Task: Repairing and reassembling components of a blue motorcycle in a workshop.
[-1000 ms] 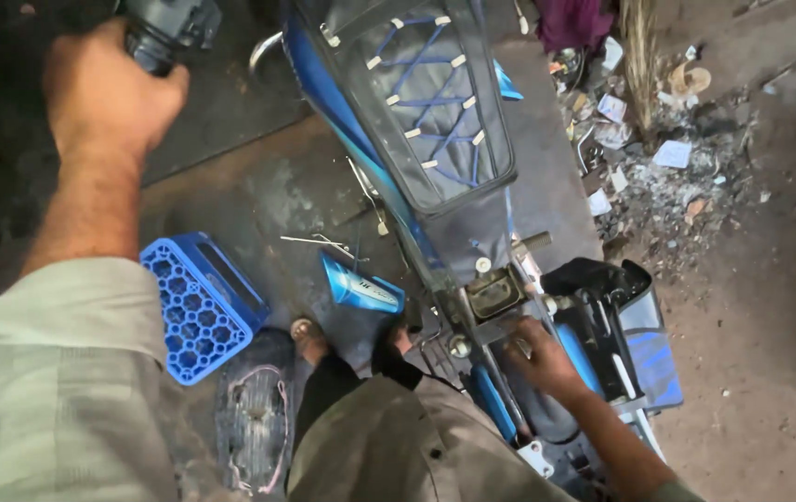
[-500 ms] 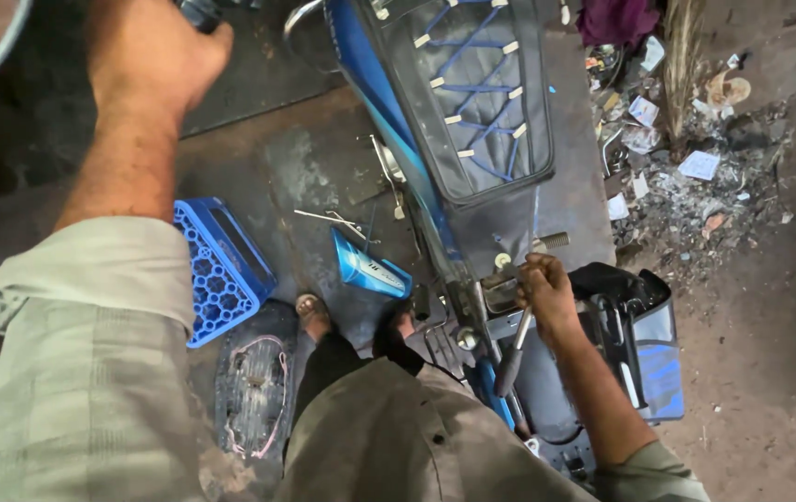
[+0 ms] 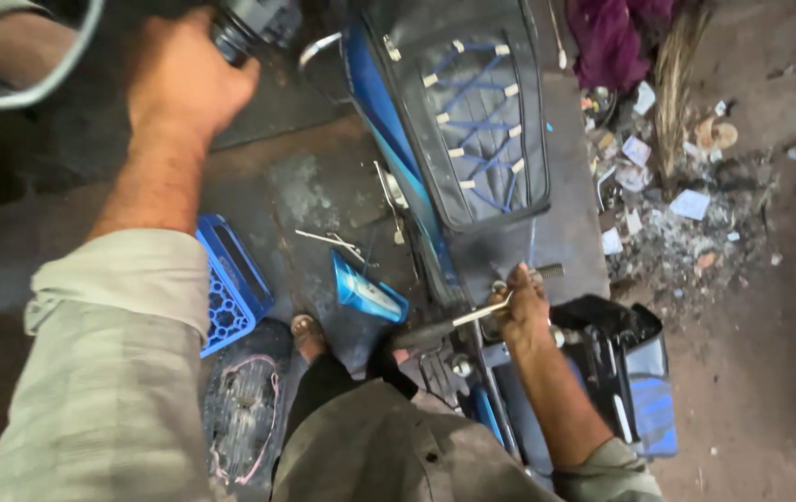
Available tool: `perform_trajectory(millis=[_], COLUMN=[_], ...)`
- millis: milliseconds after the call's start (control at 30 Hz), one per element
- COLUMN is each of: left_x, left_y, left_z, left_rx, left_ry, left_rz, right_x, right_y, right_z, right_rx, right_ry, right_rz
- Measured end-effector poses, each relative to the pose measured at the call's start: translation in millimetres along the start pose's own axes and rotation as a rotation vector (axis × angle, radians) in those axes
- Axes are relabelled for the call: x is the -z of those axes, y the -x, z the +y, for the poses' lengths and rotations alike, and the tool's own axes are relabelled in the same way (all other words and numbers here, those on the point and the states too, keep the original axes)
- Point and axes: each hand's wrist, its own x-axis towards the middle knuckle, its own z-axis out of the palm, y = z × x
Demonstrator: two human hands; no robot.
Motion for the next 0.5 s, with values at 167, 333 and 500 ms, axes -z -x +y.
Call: perform_trajectory(millis=[167,333,500], left_x=[7,11,15], left_y=[-2,-2,-5], left_z=[9,11,16], left_rx=[0.089,0.104,0.121], left_ry=[0.076,0.046,0.004], left_rz=[-0.092,-0.122,-0.155], right_x=[9,6,-36], right_y=[4,6,46], right_z=[-6,-44,-73], right_rx=[0.193,0.630,0.742], right_ry=[0.704,1.743,2.248], right_rz=[-0.193,-0.700,-0.803])
